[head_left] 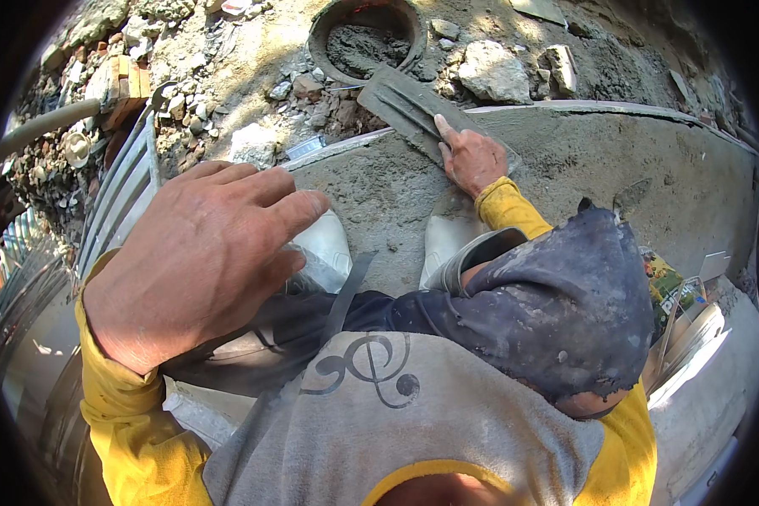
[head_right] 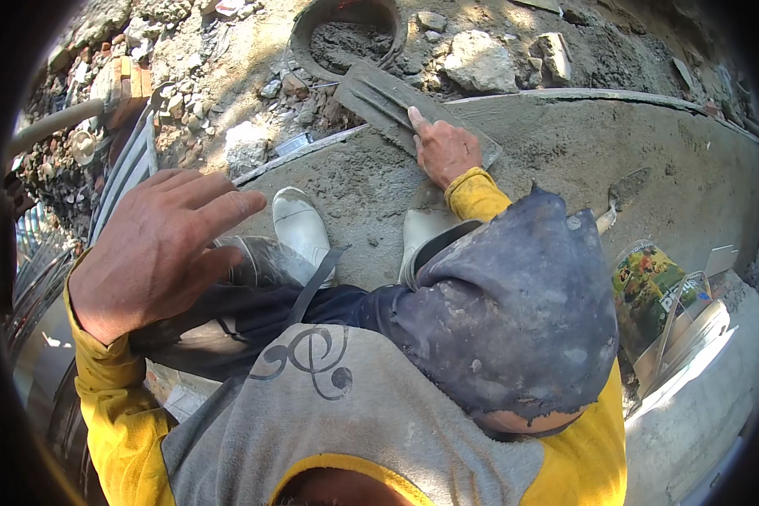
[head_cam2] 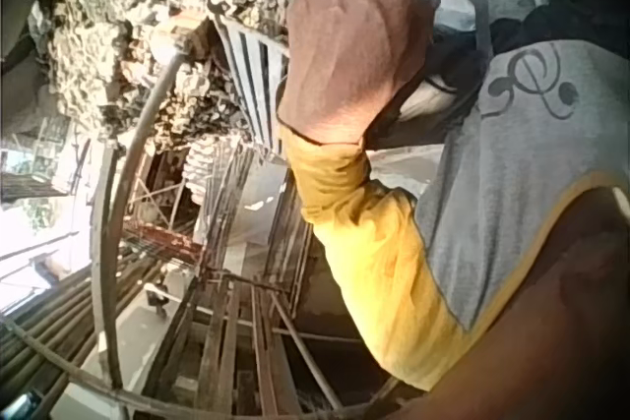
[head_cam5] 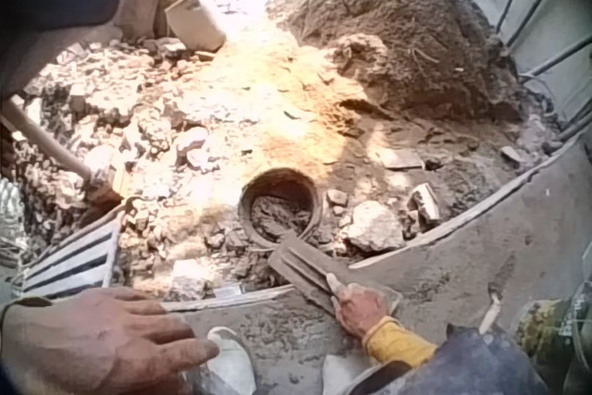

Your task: Smoothing and leveling a wet concrete surface using a trowel on a construction site.

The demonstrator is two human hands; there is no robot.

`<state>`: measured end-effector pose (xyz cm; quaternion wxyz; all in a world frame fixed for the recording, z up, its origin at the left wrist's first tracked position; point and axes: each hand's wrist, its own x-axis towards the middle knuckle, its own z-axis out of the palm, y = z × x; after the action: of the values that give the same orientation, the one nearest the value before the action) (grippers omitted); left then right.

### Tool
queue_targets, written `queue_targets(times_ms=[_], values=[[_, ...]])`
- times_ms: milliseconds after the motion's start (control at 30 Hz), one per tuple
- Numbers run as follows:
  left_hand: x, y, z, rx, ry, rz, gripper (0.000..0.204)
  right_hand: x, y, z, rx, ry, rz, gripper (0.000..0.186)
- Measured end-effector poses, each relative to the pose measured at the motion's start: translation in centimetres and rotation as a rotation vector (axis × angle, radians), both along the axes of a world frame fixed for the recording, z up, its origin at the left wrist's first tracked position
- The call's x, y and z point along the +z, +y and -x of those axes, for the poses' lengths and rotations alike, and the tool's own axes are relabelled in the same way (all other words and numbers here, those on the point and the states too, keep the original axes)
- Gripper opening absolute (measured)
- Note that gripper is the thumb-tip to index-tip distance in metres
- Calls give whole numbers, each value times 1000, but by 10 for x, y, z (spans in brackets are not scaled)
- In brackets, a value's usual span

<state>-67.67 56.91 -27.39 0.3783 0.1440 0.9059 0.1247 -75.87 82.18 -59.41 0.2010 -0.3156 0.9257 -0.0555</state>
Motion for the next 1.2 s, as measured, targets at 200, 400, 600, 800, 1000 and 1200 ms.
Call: queue_targets(times_ms=[200,400,600,800,1000,1200], values=[[-2,-11,-8,3,49,-125,51,6,24,11,-114,38,5,48],[1,-5,-6,32,99,-143,49,10,8,13,29,37,28,45],[0,-9,-11,24,45,-32,48,14,-9,-5,194,-41,-12,48],[3,-8,-9,11,8,-71,49,10,0,0,119,-64,33,47],[3,-5,-7,22,63,-82,51,15,-4,-5,203,-59,80,47],[0,-5,-3,20,-1,-16,51,10,-13,-30,300,-148,65,46]])
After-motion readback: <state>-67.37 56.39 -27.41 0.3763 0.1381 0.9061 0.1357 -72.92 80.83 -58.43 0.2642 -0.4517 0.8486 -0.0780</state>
